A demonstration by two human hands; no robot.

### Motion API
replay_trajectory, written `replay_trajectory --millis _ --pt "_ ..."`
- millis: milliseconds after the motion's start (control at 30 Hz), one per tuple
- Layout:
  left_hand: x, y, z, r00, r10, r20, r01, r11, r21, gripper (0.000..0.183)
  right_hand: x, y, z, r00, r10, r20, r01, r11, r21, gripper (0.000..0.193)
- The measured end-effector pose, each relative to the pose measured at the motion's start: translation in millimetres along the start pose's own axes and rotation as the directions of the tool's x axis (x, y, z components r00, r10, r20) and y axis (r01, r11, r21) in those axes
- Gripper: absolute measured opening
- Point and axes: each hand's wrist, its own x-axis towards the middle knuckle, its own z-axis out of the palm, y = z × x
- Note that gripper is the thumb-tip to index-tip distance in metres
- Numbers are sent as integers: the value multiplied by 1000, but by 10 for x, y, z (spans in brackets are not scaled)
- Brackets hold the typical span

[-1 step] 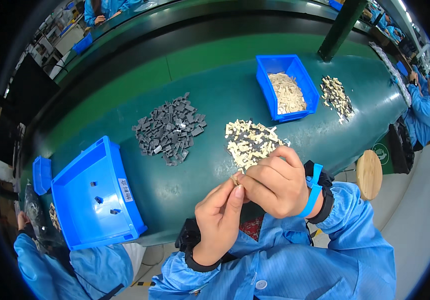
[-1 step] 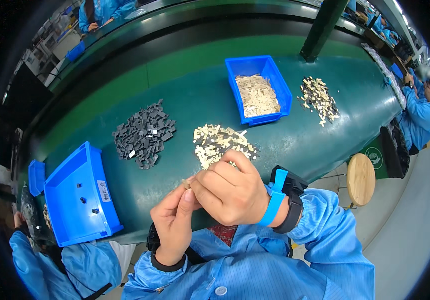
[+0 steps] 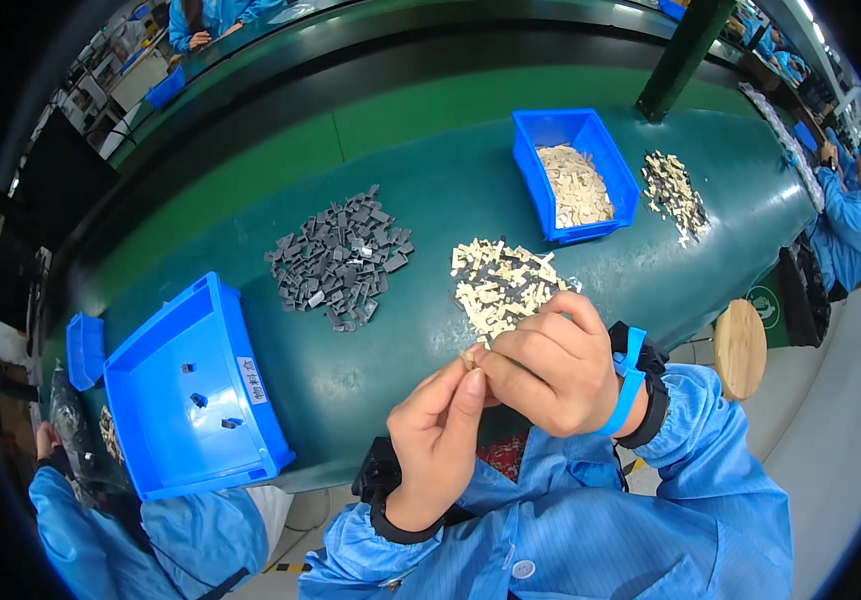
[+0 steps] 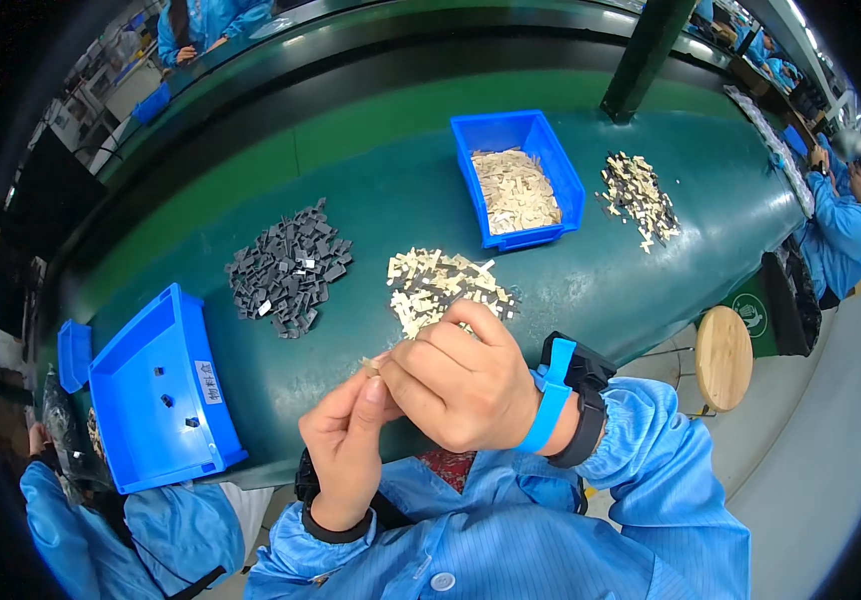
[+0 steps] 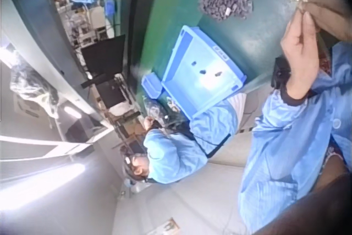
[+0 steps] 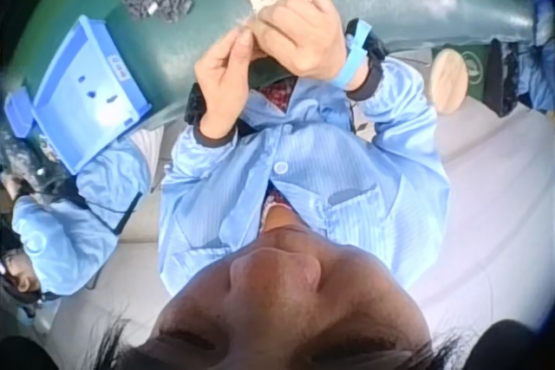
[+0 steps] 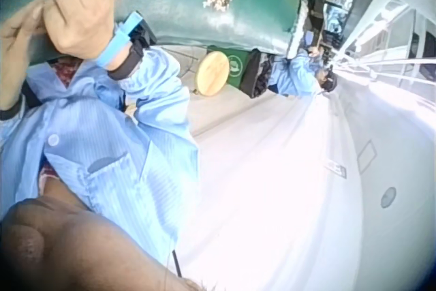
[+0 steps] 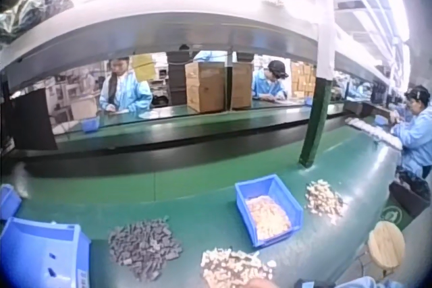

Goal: Assembling small plastic components at a factory assembly line workstation and sorting them into trays.

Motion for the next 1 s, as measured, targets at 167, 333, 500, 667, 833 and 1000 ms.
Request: replay_trajectory --millis 167,333,500,667,833,1000 --pt "10 40 -51 989 -147 -26 133 944 -303 23 26 65 -64 996 86 31 -91 966 240 25" --pt "3 96 -112 980 -147 132 172 963 -209 23 66 161 -99 899 311 309 -438 626 645 15" --pt "10 140 -95 983 -142 119 155 983 -104 27 43 159 -112 791 306 530 -611 352 709 14" --pt "-2 121 -126 969 -169 180 210 946 -247 19 55 109 -120 757 372 537 -646 304 700 9" --pt "-8 94 -184 949 -178 260 234 951 -201 17 46 132 -128 751 283 596 -660 295 691 6" --pt "19 169 -97 959 -216 181 268 898 -349 17 -18 80 -46 751 480 454 -613 251 749 10"
